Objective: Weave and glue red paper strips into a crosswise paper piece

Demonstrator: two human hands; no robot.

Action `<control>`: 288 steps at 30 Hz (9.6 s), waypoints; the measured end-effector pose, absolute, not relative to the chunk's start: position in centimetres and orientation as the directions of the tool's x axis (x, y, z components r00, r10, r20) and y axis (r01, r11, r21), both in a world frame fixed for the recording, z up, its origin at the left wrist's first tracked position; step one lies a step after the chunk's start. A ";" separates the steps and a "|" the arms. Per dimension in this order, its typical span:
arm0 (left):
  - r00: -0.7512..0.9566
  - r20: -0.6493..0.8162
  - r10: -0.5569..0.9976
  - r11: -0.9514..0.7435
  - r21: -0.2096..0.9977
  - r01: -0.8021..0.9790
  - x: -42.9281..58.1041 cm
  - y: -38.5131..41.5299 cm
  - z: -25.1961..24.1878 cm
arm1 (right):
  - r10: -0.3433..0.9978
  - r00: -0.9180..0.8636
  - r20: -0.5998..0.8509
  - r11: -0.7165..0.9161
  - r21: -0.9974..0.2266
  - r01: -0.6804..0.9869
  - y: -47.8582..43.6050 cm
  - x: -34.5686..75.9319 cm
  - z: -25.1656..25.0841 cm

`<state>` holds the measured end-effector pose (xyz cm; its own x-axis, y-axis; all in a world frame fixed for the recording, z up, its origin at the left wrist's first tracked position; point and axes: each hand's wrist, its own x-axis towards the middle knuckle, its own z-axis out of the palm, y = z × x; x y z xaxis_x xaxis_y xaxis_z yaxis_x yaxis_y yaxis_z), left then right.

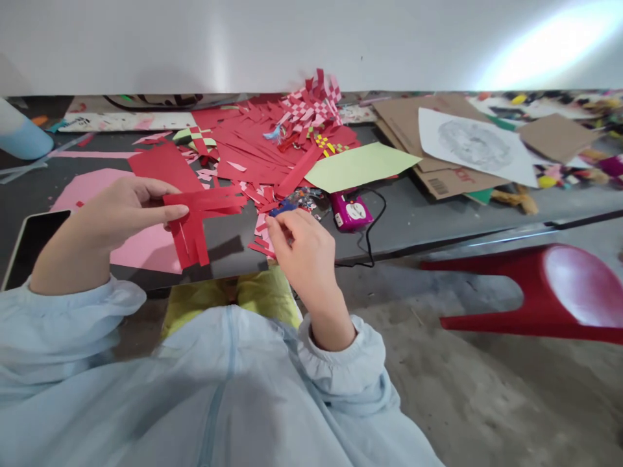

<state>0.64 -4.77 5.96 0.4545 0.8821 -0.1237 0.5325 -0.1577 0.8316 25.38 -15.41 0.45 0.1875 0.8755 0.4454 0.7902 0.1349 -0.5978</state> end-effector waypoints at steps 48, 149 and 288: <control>0.622 -0.061 0.780 0.084 0.996 -0.007 2.9 -2.8 -0.2 | 0.920 0.267 0.285 0.159 -0.898 0.410 -11.1 21.5 0.9; 0.621 -0.186 0.762 0.346 0.927 -0.146 3.2 -2.3 -1.4 | 0.885 0.465 -0.013 0.095 -0.973 -0.209 -8.8 21.0 -2.2; 0.661 -0.208 0.721 0.121 0.977 0.174 3.3 -2.0 -1.2 | 0.907 0.188 0.377 0.147 -0.703 0.696 -11.1 22.5 -0.3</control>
